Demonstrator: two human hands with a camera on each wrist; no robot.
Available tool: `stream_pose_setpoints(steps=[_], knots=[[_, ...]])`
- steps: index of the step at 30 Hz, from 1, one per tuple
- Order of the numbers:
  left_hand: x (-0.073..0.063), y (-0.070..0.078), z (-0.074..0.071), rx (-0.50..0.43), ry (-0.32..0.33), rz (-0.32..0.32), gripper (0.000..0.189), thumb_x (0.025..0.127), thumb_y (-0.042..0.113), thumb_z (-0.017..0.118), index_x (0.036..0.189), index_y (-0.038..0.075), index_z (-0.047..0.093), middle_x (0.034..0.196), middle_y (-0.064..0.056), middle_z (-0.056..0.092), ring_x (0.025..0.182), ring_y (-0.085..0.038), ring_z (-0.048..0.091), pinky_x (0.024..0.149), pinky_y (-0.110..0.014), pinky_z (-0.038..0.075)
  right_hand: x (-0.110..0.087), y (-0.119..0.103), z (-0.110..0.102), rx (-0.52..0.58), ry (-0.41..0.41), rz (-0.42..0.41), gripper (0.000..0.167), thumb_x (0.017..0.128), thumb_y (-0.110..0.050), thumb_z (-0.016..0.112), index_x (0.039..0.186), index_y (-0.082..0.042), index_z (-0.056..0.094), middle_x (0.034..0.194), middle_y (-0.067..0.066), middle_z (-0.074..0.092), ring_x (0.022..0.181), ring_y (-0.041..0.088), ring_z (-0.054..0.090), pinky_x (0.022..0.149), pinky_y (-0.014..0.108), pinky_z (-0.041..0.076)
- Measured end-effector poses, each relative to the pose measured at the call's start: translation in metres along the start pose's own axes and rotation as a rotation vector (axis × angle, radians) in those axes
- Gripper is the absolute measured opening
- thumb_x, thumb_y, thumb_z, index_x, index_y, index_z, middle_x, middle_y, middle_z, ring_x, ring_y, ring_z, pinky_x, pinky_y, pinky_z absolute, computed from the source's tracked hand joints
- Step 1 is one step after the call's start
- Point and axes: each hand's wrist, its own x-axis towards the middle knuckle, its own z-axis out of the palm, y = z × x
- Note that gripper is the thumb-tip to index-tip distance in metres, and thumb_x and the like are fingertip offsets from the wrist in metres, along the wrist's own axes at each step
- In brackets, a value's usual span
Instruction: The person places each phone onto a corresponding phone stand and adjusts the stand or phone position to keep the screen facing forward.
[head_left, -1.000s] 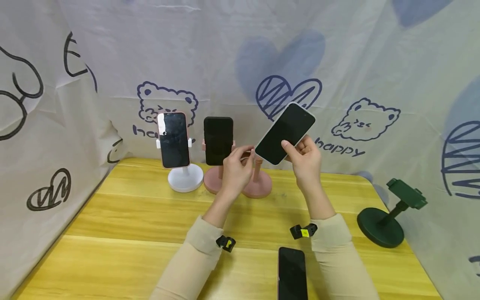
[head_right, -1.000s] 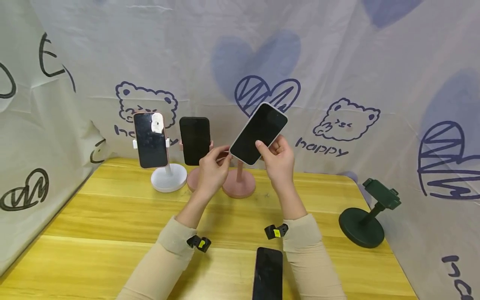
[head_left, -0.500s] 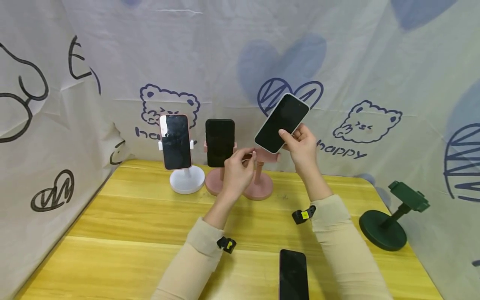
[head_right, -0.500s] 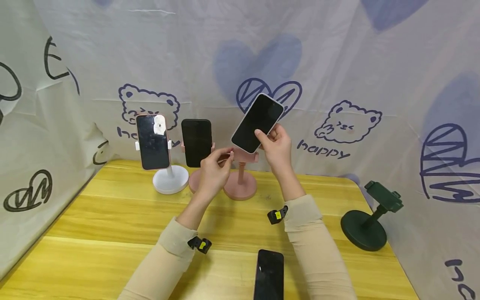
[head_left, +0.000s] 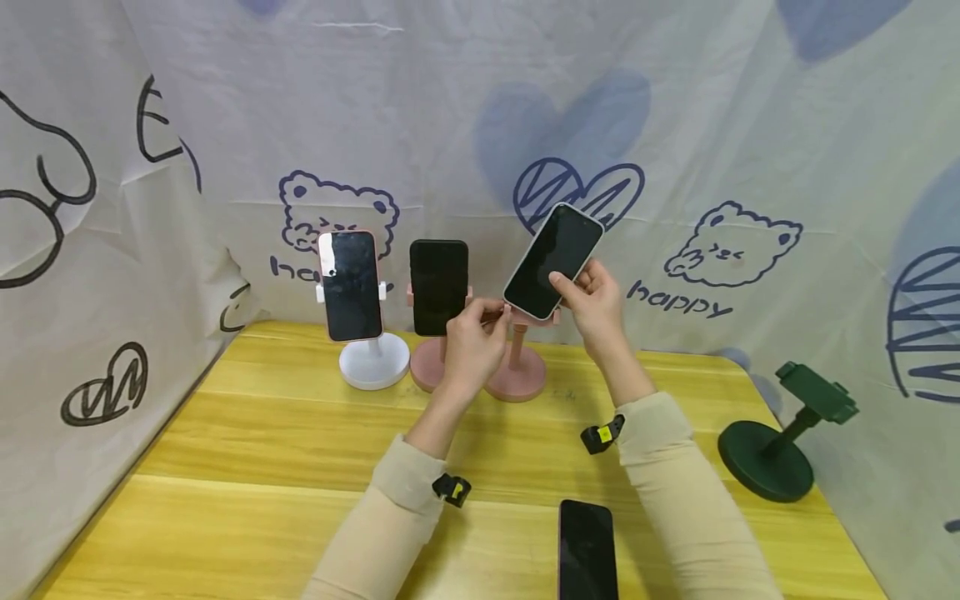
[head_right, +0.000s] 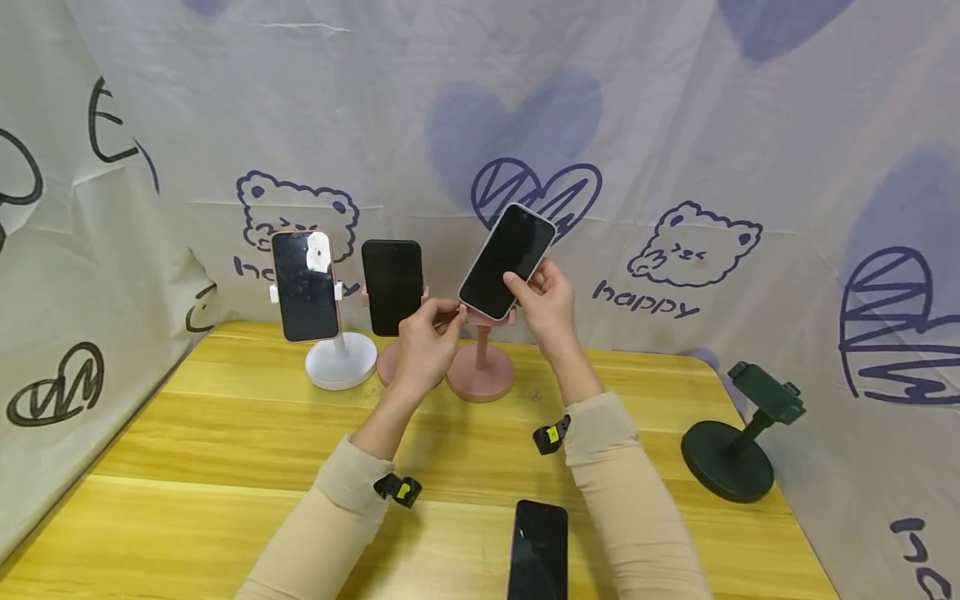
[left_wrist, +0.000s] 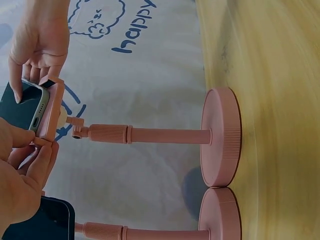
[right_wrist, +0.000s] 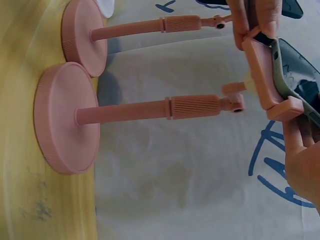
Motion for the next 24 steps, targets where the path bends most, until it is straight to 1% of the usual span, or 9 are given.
stream_pose_setpoints(steps=[4, 9, 14, 20, 24], knots=[[0.000, -0.002, 0.000, 0.009, 0.011, -0.008, 0.014, 0.098, 0.004, 0.072, 0.108, -0.006, 0.070, 0.106, -0.019, 0.074, 0.099, -0.030, 0.076, 0.088, -0.035, 0.062, -0.002, 0.005, 0.000, 0.018, -0.008, -0.003, 0.029, 0.097, 0.001, 0.070, 0.123, 0.003, 0.059, 0.101, -0.003, 0.072, 0.091, 0.011, 0.072, 0.080, 0.024, 0.062], [-0.002, -0.003, 0.000, -0.006, 0.022, -0.022, 0.015, 0.097, 0.005, 0.073, 0.108, -0.005, 0.070, 0.105, -0.019, 0.075, 0.098, -0.030, 0.076, 0.087, -0.036, 0.062, -0.002, 0.007, -0.002, 0.003, -0.031, 0.004, 0.037, 0.095, 0.008, 0.067, 0.129, 0.005, 0.054, 0.103, -0.004, 0.071, 0.092, 0.010, 0.071, 0.079, 0.022, 0.061], [-0.004, -0.004, 0.001, -0.028, -0.001, -0.051, 0.018, 0.099, 0.008, 0.071, 0.111, -0.005, 0.066, 0.108, -0.021, 0.074, 0.099, -0.031, 0.076, 0.087, -0.036, 0.062, -0.002, 0.010, -0.007, -0.034, -0.072, -0.016, 0.042, 0.093, 0.010, 0.068, 0.131, 0.008, 0.052, 0.106, -0.003, 0.072, 0.095, 0.009, 0.072, 0.083, 0.021, 0.060], [-0.004, -0.006, 0.002, -0.032, -0.001, -0.055, 0.019, 0.099, 0.008, 0.072, 0.111, -0.005, 0.065, 0.108, -0.021, 0.074, 0.098, -0.030, 0.076, 0.087, -0.034, 0.062, 0.002, 0.011, -0.014, -0.092, -0.145, -0.047, 0.044, 0.094, 0.007, 0.070, 0.134, 0.009, 0.051, 0.113, 0.006, 0.073, 0.098, 0.008, 0.072, 0.087, 0.022, 0.059], [-0.001, -0.005, 0.001, 0.005, -0.013, -0.059, 0.017, 0.099, 0.010, 0.071, 0.109, -0.003, 0.067, 0.104, -0.018, 0.075, 0.095, -0.027, 0.077, 0.085, -0.033, 0.063, 0.004, 0.008, -0.018, -0.143, -0.184, -0.054, 0.044, 0.095, 0.005, 0.070, 0.135, 0.008, 0.050, 0.118, 0.015, 0.072, 0.098, 0.008, 0.073, 0.086, 0.022, 0.060]])
